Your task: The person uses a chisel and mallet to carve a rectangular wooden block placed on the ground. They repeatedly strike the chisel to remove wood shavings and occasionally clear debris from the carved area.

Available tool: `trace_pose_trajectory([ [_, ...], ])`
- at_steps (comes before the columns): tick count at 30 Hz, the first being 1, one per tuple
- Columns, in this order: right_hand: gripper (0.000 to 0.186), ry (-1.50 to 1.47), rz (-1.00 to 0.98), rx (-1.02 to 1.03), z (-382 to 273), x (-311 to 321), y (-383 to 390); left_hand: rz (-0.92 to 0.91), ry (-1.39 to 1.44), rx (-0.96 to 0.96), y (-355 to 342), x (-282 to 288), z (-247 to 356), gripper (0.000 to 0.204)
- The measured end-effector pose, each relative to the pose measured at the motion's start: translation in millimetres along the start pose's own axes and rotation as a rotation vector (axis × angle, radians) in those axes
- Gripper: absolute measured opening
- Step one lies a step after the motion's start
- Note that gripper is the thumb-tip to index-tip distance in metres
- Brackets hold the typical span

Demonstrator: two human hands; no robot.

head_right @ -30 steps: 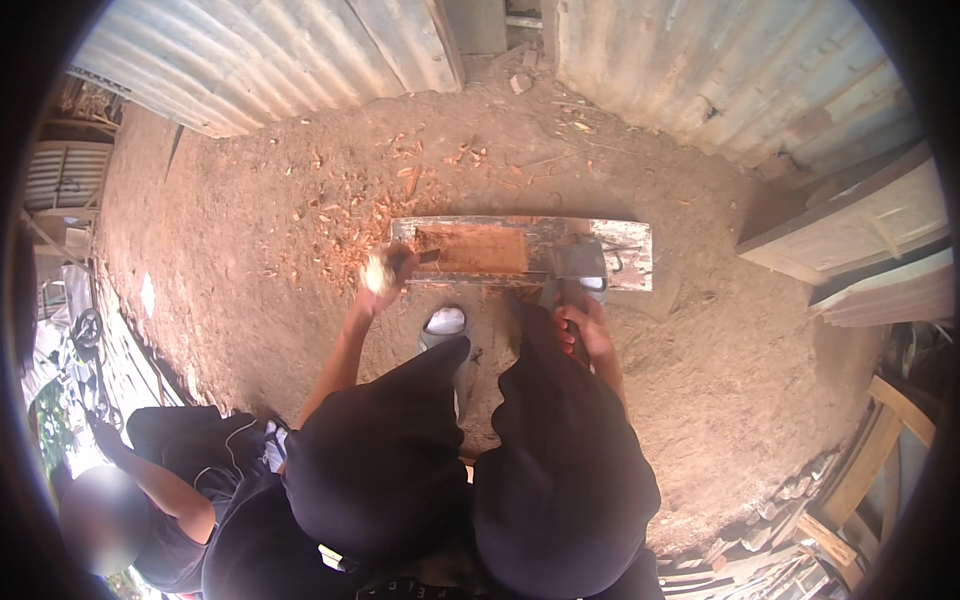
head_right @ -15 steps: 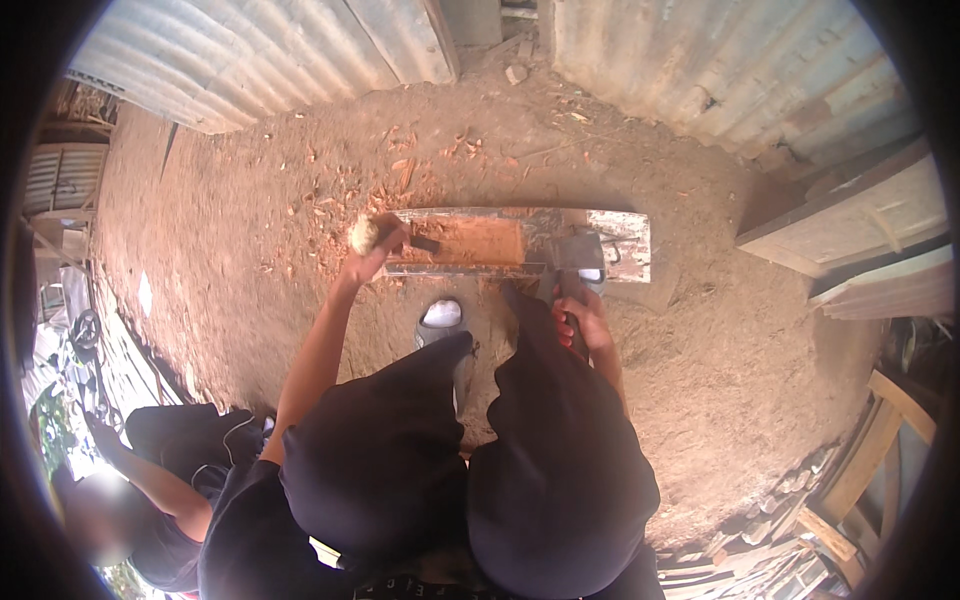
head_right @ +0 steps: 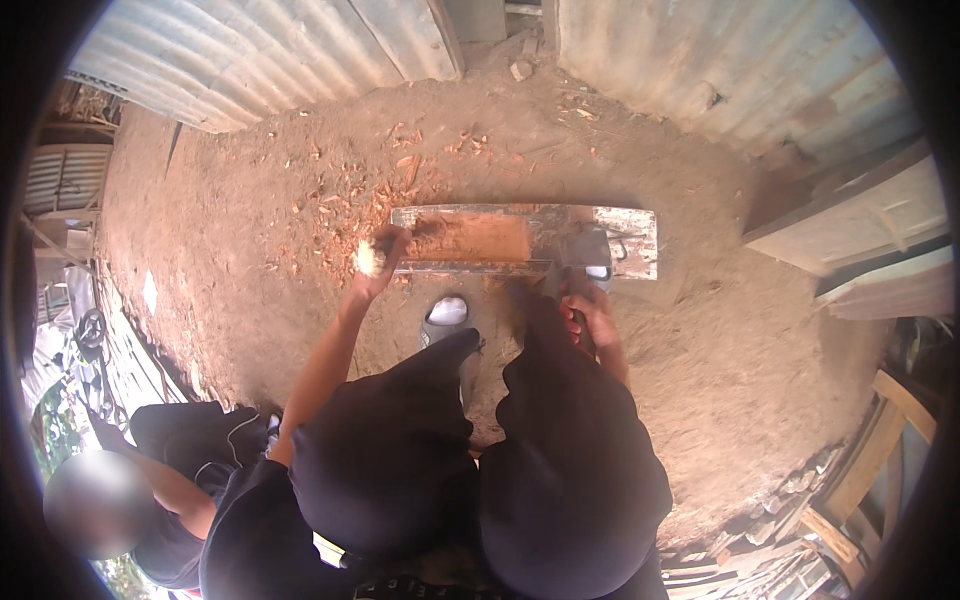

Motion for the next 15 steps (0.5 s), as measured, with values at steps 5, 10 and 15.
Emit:
trace_pose_trajectory([
  [5,0.034,-0.035,0.071,-0.005,0,10,3,0.244,-0.19,0.053,32,4,2,0.03],
  [10,0.04,-0.037,0.045,-0.011,7,16,0,0.176,0.151,0.066,20,-23,-2,0.028],
  [15,0.041,0.039,0.088,0.026,2,15,5,0.464,0.189,0.103,45,-14,-23,0.033],
])
Point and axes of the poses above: each hand's wrist, its own y-axis away from the middle knuckle, its own x-axis out of the back of the hand, z = x × y, the point moved 3 cm from there along -y, towards the middle knuckle, and after that the axes turned 12 degrees about x, right-handed, at the moved point
